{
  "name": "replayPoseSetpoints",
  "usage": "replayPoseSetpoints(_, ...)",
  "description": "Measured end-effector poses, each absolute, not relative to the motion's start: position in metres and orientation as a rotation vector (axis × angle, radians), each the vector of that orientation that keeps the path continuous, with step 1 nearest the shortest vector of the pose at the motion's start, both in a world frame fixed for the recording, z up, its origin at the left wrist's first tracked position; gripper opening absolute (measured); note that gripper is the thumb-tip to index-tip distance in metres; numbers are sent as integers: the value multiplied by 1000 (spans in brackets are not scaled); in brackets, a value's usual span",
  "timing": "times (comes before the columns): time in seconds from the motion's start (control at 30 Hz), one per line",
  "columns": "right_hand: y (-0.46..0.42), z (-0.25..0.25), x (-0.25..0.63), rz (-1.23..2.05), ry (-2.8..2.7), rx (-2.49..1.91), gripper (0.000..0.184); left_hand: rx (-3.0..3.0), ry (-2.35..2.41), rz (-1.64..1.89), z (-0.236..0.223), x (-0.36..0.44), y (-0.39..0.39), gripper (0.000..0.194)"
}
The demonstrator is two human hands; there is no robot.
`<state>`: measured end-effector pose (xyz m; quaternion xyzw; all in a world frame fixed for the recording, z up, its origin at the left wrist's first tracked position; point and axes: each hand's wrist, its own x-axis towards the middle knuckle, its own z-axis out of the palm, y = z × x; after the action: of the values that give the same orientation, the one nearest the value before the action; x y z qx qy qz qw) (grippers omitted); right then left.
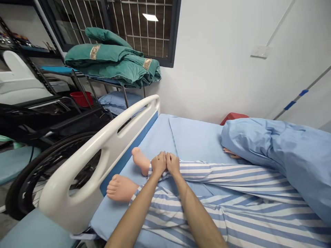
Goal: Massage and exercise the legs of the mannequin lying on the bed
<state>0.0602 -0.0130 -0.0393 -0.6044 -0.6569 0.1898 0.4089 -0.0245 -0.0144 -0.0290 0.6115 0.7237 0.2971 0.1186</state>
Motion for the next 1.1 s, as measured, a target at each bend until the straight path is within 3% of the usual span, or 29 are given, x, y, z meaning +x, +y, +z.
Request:
replayPoseSetpoints(0.23,-8,-38,68,640,-1488,-1385,47,1271,1637,1517,-11,-4,-1,38)
replayPoseSetpoints(0.47,-7,-32,71,682,-1403,-1364,50,1546,2002,1112,-28,10,-8,25)
replayPoseSetpoints(0.77,-16,3,119,137,-2209,-1651,35,1932,2055,715,-29,19,-17,26)
replayPoseSetpoints(0.97,-10,-25,135,394,-1674,-1596,48,1846,2094,844,-25,26,-18,33)
replayPoseSetpoints(1.1,-4,-26,140,581,-1444,-1374,48,1551,1843,1249,-9,47,-8,38)
